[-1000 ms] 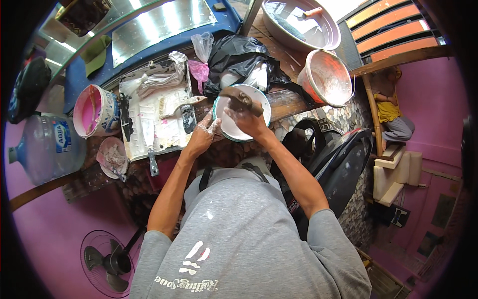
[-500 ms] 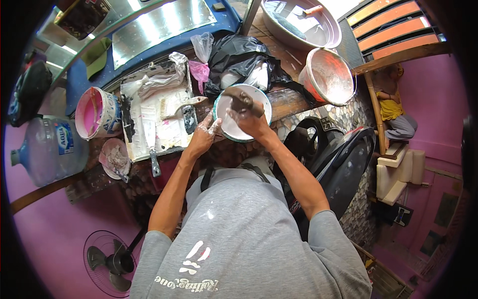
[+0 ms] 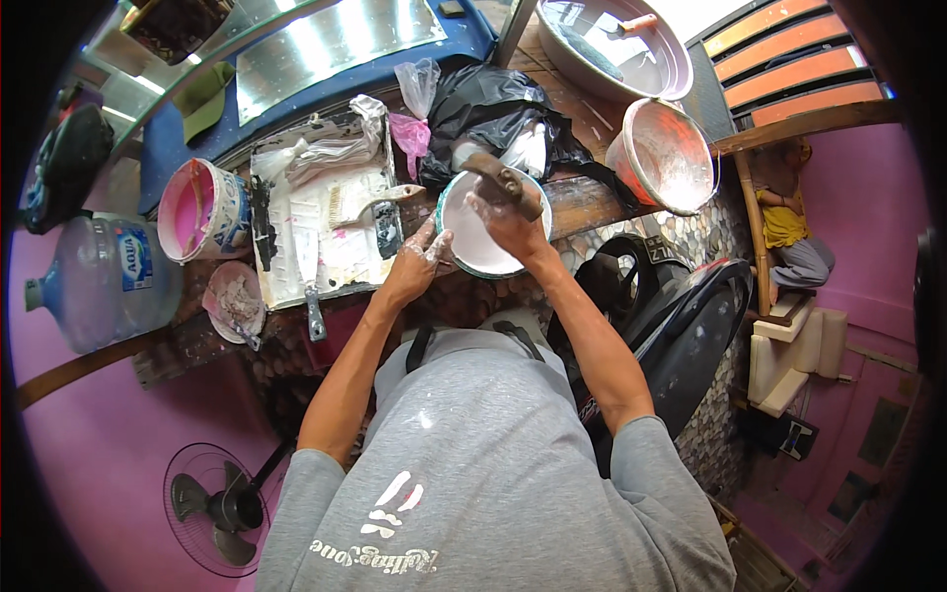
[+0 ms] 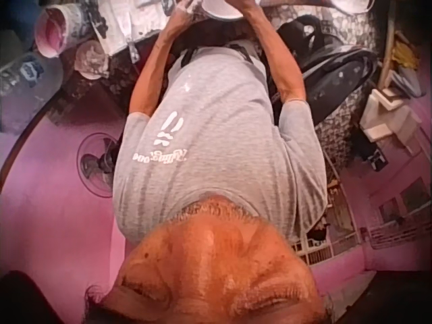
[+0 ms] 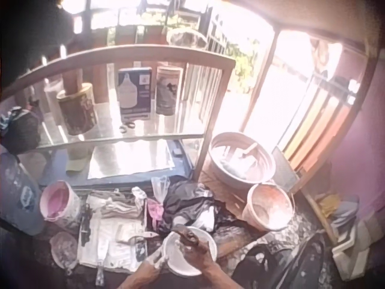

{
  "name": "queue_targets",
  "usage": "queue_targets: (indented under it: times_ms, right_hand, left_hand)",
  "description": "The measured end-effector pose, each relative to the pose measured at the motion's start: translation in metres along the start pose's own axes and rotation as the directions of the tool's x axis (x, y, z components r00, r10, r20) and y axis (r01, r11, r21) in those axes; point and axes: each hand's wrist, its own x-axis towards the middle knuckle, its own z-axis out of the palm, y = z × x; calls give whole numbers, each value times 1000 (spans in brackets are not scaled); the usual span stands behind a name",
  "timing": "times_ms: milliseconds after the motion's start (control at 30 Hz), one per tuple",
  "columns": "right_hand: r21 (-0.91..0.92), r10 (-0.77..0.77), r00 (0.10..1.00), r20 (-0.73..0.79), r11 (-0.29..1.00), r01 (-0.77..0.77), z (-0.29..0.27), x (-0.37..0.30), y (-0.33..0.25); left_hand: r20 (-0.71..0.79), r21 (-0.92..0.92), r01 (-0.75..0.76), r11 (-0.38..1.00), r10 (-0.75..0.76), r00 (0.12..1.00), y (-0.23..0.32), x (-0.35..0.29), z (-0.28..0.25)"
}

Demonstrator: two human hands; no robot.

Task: The person squeezes white material from a cloth into a container, stirs it with a tool, and then uses a brush to apply white paint from the container onto a surface.

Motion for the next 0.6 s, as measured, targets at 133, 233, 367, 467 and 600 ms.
queue_targets:
  times_ms: [133,233,367,467,600]
  right_hand:
    - [-153,112,994,19,982,-108,-40,-7,6]
    - [-55,257,963,79,966,-254,-44,-24,-24]
    - [-40,39,998,54,999,-36,-5,-16,-1]
    - [19,113,993,-22,994,-112,-7,-4,15]
    - [-109,232,973,20,967,-229,-44,-16,-12]
  left_hand:
    - [5,-68,100,993,-100,995,12,-3,2]
    - [24,-24,107,994,-107,994,3,-1,-2]
    - [-17,71,11,997,-10,1000,14,-5,-1]
    - [36,30,58,998,-59,998,10,0,-4]
    - [-21,81,18,997,-17,1000,9,-1,-5]
